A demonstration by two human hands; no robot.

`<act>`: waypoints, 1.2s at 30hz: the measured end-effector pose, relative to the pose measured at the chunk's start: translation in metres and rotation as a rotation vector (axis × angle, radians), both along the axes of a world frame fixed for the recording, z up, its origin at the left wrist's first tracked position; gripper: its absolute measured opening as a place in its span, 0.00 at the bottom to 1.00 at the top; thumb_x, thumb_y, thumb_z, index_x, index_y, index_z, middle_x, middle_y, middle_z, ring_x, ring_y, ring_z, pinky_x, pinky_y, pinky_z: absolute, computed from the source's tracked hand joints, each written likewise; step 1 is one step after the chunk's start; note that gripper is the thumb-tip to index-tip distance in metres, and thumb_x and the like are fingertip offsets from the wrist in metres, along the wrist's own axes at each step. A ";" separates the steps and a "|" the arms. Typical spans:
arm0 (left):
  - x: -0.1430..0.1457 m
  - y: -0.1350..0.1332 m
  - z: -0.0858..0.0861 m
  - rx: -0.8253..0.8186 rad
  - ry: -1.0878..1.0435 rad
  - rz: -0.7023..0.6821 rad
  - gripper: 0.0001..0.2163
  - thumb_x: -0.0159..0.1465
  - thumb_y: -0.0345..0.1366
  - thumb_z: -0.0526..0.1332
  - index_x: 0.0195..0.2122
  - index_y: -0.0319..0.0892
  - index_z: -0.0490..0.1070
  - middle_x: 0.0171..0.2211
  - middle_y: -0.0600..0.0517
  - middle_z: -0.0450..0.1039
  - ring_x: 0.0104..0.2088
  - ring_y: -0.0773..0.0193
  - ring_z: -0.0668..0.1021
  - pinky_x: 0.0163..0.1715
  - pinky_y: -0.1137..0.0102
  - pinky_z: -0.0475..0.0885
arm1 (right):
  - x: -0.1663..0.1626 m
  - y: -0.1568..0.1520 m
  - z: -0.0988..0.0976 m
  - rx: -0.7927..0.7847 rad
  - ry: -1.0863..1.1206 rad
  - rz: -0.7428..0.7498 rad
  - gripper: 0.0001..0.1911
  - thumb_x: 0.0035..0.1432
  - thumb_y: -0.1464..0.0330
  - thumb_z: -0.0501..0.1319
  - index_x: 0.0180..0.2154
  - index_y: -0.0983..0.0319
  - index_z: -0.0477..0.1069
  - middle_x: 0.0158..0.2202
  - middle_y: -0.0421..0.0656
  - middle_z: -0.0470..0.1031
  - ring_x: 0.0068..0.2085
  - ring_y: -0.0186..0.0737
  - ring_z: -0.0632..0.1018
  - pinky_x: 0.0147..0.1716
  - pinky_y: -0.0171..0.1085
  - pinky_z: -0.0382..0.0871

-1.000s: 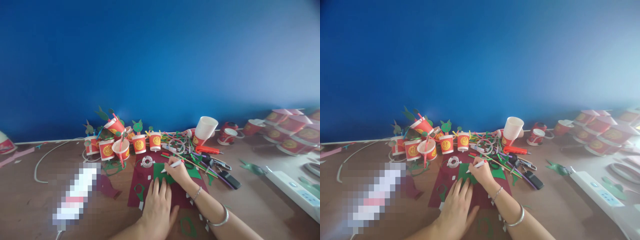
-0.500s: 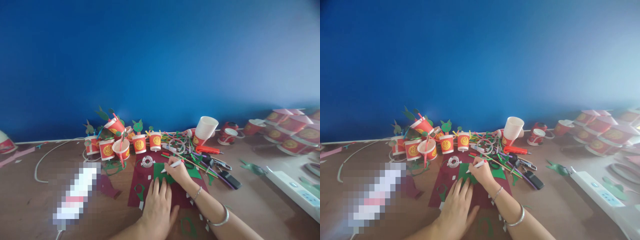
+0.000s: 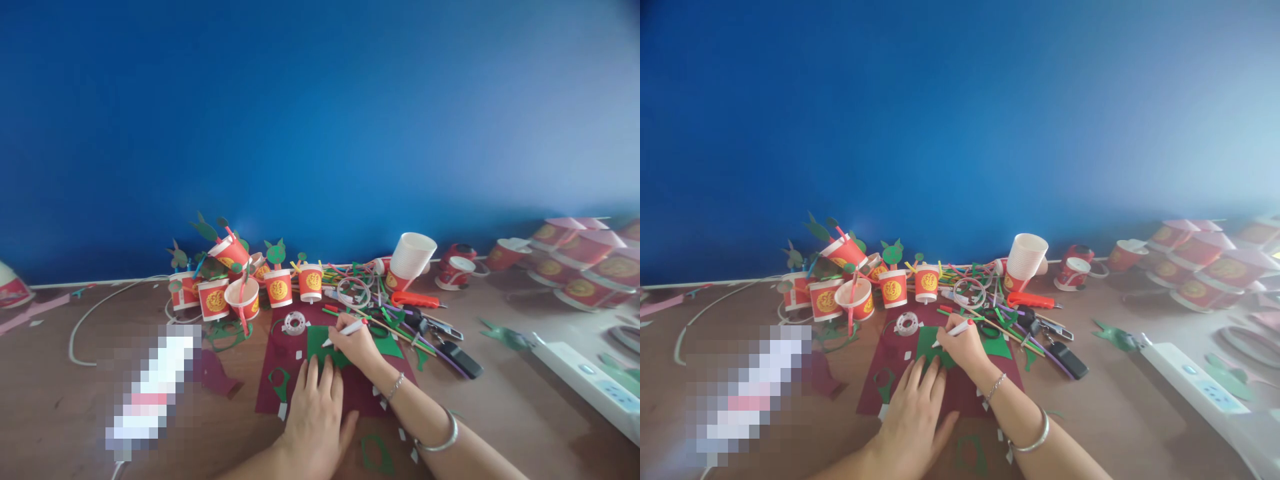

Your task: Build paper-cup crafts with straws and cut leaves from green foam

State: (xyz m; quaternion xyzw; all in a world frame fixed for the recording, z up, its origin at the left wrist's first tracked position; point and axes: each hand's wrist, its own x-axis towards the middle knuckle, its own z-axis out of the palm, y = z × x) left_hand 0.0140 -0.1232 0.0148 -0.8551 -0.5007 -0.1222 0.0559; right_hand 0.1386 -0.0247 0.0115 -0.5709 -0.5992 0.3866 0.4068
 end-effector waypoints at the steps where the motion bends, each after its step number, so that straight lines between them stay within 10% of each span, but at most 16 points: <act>1: 0.000 0.000 0.000 0.005 -0.001 -0.001 0.26 0.63 0.50 0.51 0.52 0.34 0.69 0.53 0.40 0.70 0.53 0.44 0.71 0.52 0.52 0.67 | 0.000 0.000 0.000 -0.002 0.003 0.001 0.12 0.47 0.67 0.57 0.18 0.58 0.55 0.12 0.34 0.64 0.16 0.30 0.64 0.16 0.29 0.55; 36: -0.001 -0.001 0.001 -0.021 -0.015 -0.003 0.26 0.64 0.49 0.51 0.53 0.34 0.68 0.54 0.40 0.69 0.54 0.45 0.69 0.52 0.52 0.66 | 0.000 0.000 0.002 0.003 0.044 -0.025 0.12 0.48 0.66 0.57 0.18 0.58 0.56 0.12 0.35 0.65 0.15 0.30 0.63 0.15 0.30 0.56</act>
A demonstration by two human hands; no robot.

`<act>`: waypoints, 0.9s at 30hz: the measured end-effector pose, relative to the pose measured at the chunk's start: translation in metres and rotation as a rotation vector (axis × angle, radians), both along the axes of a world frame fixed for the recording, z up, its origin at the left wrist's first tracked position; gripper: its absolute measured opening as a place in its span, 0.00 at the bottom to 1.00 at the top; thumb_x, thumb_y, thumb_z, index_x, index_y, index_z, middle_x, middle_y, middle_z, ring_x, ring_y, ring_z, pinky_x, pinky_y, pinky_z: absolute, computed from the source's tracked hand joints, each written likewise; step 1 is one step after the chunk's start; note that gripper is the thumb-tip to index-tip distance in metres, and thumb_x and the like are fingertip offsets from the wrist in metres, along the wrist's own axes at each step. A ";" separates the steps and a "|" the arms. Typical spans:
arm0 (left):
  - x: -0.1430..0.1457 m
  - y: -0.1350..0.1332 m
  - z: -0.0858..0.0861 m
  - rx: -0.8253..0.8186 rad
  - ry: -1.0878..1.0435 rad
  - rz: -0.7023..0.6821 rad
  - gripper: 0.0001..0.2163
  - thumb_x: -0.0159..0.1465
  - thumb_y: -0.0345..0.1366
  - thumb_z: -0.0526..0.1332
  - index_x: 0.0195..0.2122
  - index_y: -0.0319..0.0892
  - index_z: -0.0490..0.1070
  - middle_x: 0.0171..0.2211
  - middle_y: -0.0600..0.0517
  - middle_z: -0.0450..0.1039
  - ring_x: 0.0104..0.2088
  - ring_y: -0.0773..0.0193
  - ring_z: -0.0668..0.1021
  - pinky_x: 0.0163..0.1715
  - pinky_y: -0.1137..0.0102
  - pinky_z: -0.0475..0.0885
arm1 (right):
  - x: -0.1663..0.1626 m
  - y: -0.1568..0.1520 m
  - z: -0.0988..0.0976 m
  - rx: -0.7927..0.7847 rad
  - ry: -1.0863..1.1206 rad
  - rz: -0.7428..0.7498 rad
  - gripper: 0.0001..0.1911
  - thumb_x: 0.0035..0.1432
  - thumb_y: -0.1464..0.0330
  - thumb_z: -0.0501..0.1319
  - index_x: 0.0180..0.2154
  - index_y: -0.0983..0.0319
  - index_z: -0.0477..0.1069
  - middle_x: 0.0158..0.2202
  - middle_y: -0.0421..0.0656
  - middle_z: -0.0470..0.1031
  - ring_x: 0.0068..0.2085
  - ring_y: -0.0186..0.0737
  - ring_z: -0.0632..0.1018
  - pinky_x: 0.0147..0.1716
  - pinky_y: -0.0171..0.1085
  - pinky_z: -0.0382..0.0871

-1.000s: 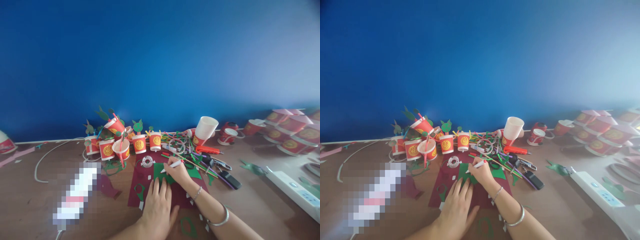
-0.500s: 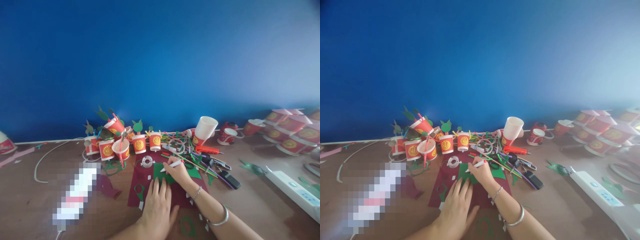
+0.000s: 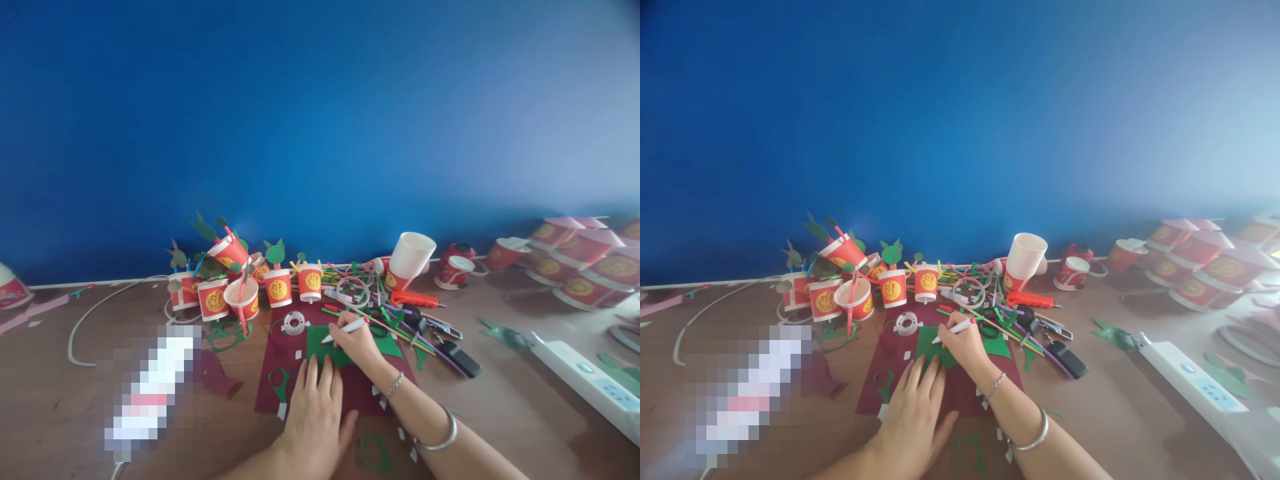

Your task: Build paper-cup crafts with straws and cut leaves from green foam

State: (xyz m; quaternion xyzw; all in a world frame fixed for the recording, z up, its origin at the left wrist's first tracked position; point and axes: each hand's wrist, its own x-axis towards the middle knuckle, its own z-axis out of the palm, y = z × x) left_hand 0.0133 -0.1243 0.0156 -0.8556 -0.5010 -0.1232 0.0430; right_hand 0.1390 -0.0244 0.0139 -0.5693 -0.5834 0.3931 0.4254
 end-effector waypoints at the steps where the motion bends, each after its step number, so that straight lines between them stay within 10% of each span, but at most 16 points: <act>1: 0.000 0.000 0.000 0.000 0.000 0.001 0.26 0.64 0.49 0.51 0.53 0.34 0.68 0.54 0.40 0.69 0.54 0.45 0.69 0.52 0.52 0.66 | 0.000 0.000 0.000 0.001 0.000 0.001 0.13 0.48 0.65 0.57 0.18 0.58 0.56 0.12 0.35 0.65 0.15 0.30 0.64 0.16 0.30 0.56; 19: 0.001 0.000 0.003 -0.012 0.009 0.000 0.26 0.64 0.50 0.50 0.52 0.34 0.69 0.53 0.40 0.69 0.53 0.44 0.70 0.52 0.51 0.65 | 0.005 0.002 0.004 0.118 0.246 -0.160 0.17 0.53 0.59 0.58 0.20 0.57 0.55 0.12 0.35 0.64 0.16 0.31 0.64 0.18 0.31 0.58; 27: 0.001 0.000 0.003 -0.004 0.021 -0.005 0.25 0.63 0.50 0.51 0.52 0.34 0.70 0.53 0.40 0.70 0.53 0.44 0.70 0.52 0.51 0.66 | 0.005 0.005 0.002 0.150 0.029 -0.065 0.13 0.52 0.62 0.58 0.20 0.58 0.58 0.16 0.36 0.64 0.19 0.32 0.64 0.19 0.32 0.57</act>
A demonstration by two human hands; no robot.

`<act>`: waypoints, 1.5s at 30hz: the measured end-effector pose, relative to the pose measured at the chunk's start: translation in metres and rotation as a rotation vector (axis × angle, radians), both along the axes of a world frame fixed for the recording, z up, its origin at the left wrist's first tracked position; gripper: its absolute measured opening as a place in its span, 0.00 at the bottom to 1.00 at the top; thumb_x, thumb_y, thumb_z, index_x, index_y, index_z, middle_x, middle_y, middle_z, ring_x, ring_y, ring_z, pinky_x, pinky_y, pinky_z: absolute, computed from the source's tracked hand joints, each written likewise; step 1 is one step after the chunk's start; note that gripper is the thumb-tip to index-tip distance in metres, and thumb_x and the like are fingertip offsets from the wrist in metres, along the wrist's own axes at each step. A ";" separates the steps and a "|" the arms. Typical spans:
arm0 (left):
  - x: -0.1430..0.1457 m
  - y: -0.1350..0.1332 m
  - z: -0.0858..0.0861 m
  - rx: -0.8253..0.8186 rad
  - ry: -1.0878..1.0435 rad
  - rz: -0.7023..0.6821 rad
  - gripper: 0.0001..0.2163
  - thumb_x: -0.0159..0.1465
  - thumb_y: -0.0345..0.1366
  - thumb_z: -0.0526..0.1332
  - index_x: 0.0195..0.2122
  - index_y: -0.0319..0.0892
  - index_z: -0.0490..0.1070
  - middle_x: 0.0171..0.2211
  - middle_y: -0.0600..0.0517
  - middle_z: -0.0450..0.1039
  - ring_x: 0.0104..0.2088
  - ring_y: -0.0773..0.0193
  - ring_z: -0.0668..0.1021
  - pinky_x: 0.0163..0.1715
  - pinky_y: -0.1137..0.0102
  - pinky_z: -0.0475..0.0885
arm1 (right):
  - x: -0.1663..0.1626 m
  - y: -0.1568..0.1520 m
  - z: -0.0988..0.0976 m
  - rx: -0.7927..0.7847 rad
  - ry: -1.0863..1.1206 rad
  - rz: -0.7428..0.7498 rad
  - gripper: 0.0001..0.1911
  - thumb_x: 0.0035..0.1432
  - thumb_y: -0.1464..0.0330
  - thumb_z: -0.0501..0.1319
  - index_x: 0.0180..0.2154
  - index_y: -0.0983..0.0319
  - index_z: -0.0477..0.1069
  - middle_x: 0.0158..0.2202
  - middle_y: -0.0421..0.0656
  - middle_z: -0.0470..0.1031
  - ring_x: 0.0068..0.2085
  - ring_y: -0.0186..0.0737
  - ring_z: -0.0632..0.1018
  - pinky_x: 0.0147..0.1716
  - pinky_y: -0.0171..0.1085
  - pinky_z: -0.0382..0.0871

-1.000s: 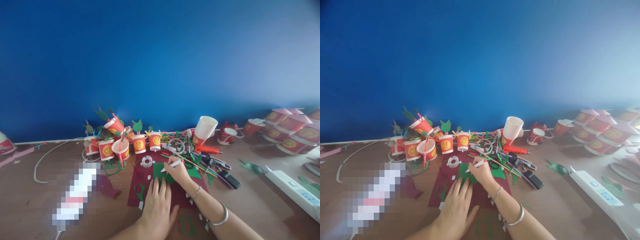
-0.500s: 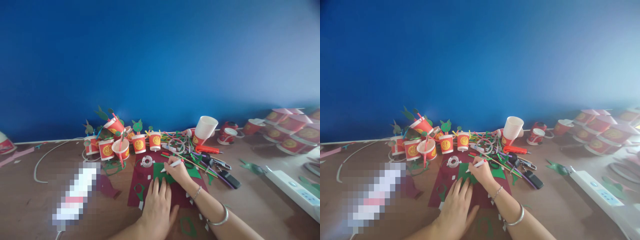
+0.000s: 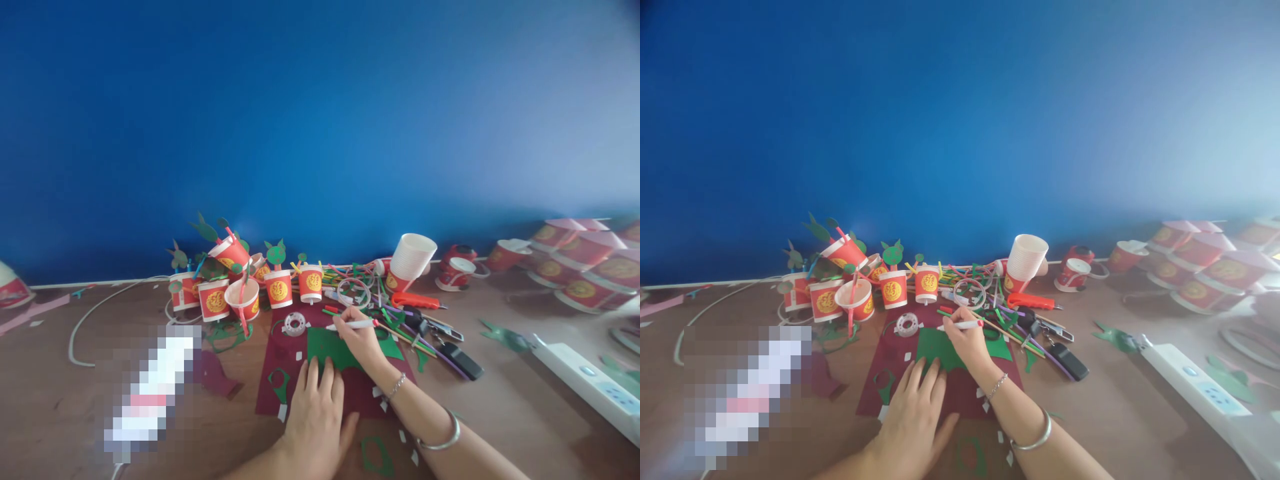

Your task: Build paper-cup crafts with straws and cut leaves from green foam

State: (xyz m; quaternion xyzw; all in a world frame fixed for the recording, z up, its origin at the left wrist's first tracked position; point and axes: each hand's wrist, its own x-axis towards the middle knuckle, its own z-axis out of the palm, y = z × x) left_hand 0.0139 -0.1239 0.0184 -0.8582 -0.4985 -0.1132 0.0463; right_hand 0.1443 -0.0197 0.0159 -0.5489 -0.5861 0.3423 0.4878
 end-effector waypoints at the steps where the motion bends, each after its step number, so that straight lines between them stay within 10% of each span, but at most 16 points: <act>1: 0.000 0.000 0.000 -0.001 0.001 -0.001 0.25 0.63 0.50 0.51 0.52 0.34 0.70 0.53 0.40 0.70 0.53 0.44 0.70 0.52 0.51 0.66 | 0.000 0.000 -0.001 -0.019 -0.017 0.011 0.13 0.52 0.62 0.57 0.20 0.58 0.58 0.15 0.36 0.65 0.19 0.33 0.64 0.19 0.32 0.58; 45: 0.001 0.000 0.002 -0.059 0.003 0.007 0.26 0.64 0.49 0.51 0.53 0.33 0.68 0.54 0.38 0.69 0.54 0.43 0.69 0.52 0.50 0.66 | -0.002 -0.001 -0.004 -0.116 -0.137 0.077 0.10 0.50 0.66 0.56 0.20 0.58 0.58 0.15 0.36 0.68 0.18 0.33 0.66 0.18 0.31 0.58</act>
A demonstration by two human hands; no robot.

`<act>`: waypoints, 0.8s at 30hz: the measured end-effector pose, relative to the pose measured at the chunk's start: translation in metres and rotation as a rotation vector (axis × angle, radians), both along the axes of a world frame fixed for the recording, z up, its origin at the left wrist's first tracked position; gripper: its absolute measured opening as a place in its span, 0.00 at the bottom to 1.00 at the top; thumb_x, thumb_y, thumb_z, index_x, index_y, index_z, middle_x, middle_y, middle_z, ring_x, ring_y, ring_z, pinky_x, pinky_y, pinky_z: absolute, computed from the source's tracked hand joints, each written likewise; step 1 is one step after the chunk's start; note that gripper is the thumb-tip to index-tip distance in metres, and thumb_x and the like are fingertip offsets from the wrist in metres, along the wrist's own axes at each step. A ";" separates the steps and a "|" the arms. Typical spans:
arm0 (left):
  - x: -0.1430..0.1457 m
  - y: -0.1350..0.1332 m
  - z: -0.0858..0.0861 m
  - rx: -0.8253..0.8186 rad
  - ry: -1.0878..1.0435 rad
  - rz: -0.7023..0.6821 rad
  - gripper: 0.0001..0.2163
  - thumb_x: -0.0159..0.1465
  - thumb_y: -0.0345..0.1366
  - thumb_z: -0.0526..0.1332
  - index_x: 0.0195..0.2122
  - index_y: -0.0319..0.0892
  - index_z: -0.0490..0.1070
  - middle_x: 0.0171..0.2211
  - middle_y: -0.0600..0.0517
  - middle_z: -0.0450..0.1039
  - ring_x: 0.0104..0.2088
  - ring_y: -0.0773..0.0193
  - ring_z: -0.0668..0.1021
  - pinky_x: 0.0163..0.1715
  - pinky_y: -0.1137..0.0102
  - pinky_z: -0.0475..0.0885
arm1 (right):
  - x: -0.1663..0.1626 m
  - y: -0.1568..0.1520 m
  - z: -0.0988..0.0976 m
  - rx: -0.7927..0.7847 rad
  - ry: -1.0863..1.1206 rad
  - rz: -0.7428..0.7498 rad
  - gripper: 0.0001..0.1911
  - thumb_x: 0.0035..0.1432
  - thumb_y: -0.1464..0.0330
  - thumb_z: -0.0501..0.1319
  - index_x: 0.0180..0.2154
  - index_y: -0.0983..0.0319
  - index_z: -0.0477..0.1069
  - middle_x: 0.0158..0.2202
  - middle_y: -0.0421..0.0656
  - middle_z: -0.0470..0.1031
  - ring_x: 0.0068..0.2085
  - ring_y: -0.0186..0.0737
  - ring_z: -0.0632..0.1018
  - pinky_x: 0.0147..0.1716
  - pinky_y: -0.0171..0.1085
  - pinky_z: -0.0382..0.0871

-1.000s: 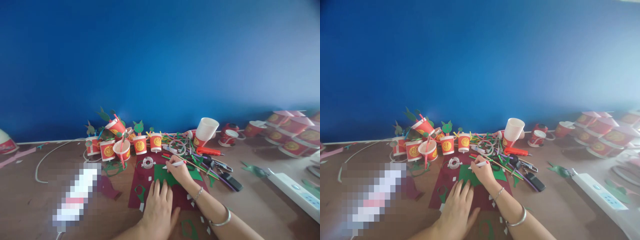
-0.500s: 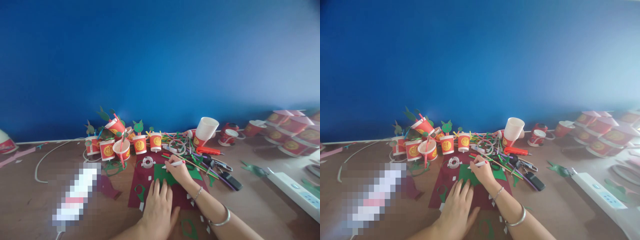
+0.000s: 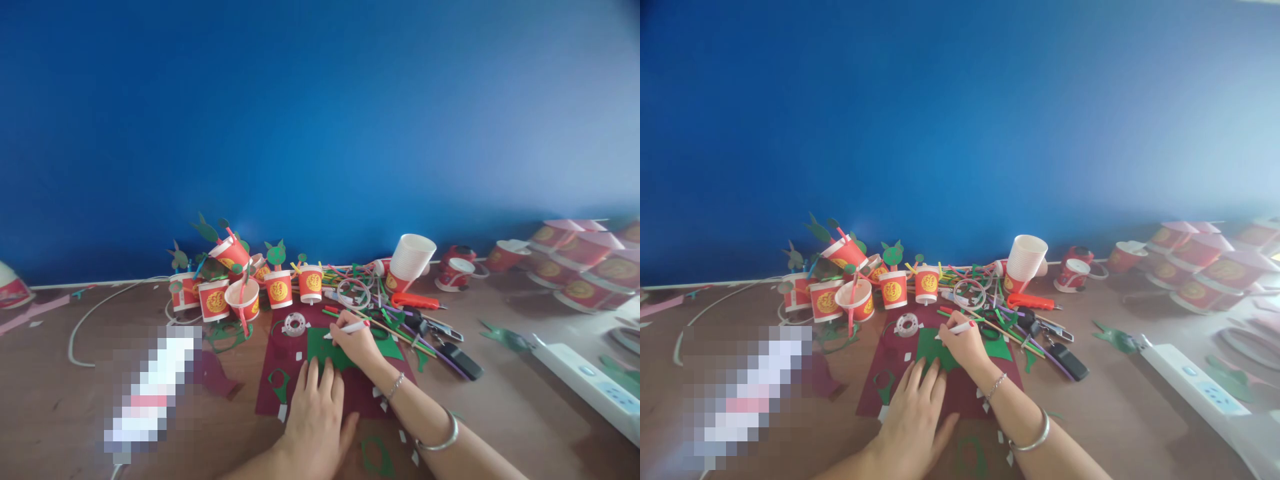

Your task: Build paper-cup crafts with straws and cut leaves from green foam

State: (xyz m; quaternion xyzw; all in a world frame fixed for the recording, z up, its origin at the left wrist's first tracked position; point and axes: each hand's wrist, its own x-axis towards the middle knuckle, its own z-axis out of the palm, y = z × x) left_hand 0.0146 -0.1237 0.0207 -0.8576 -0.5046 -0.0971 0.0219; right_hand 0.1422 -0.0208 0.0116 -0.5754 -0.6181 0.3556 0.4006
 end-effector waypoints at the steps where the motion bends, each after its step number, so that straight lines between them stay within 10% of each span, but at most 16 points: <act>1: 0.000 0.000 0.000 -0.006 0.000 -0.001 0.26 0.64 0.49 0.51 0.53 0.33 0.68 0.54 0.38 0.68 0.54 0.42 0.69 0.52 0.50 0.66 | 0.000 0.000 0.000 -0.003 0.000 -0.004 0.10 0.50 0.66 0.56 0.20 0.58 0.58 0.15 0.36 0.68 0.18 0.33 0.66 0.19 0.31 0.58; 24: 0.000 -0.001 -0.003 0.037 -0.006 -0.003 0.25 0.64 0.49 0.51 0.52 0.33 0.69 0.53 0.38 0.69 0.53 0.42 0.70 0.51 0.50 0.67 | 0.001 0.000 0.001 0.026 -0.026 -0.026 0.11 0.50 0.66 0.56 0.19 0.58 0.57 0.15 0.36 0.68 0.19 0.34 0.66 0.19 0.32 0.58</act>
